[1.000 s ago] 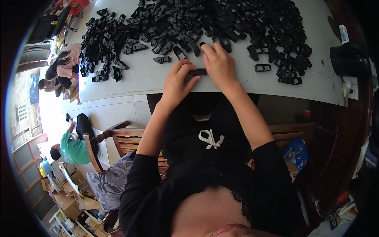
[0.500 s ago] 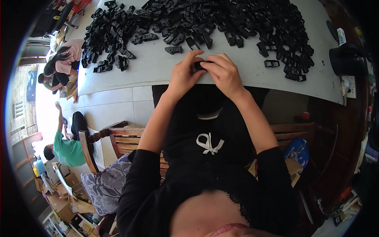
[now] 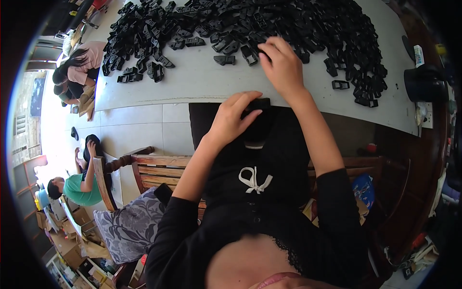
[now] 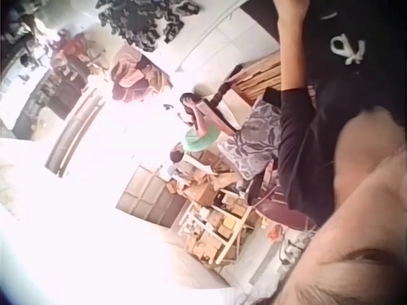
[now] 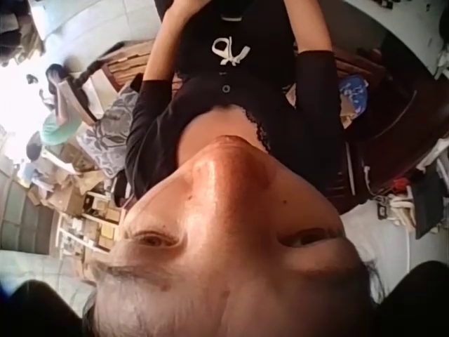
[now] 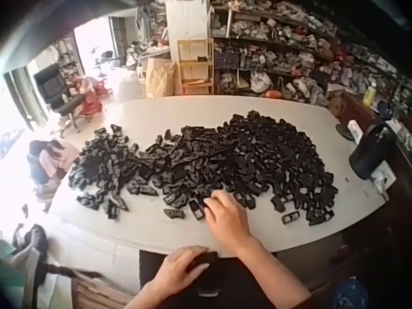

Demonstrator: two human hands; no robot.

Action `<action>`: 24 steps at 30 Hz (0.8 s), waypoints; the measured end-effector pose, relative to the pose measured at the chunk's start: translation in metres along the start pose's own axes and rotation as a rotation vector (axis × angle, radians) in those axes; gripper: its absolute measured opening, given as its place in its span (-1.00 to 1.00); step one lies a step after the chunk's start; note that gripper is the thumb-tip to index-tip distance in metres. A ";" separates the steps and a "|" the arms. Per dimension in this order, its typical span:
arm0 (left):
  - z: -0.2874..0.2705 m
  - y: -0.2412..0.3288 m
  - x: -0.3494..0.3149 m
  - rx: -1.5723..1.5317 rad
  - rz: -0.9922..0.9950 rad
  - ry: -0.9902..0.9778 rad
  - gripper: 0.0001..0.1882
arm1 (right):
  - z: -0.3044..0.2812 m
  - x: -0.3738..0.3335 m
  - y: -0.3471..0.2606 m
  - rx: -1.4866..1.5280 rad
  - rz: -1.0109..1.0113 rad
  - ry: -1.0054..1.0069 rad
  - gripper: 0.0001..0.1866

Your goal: The recorder is inspecting and sorting a large quantity of small black plastic components on a table.

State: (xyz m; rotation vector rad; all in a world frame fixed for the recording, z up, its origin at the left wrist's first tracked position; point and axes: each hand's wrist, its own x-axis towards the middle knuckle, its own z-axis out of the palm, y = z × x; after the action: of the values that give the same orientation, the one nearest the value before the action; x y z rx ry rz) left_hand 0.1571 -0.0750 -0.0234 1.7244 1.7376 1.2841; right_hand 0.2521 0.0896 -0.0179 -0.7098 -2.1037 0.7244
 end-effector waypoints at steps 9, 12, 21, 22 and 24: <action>-0.033 -0.047 0.050 0.370 -0.086 0.460 -0.73 | 0.022 0.017 0.000 -0.613 -0.058 -0.067 -0.78; -0.033 -0.058 0.052 0.345 -0.171 0.390 -0.75 | 0.019 0.010 0.003 -0.594 -0.100 -0.012 -0.75; -0.040 -0.038 0.022 -0.131 -0.187 0.092 -0.57 | 0.003 -0.029 -0.046 0.055 -0.179 -0.200 -0.70; -0.040 -0.038 0.021 -0.134 -0.189 0.091 -0.57 | 0.006 -0.033 -0.042 0.010 -0.225 -0.200 -0.68; -0.040 -0.039 0.020 -0.148 -0.176 0.058 -0.50 | 0.007 -0.037 -0.041 -0.038 -0.223 -0.233 -0.68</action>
State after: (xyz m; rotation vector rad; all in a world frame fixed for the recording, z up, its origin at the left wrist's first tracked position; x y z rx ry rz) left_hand 0.0994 -0.0631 -0.0274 1.4335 1.7356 1.3585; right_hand 0.2564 0.0342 -0.0113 -0.4161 -2.3672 0.6701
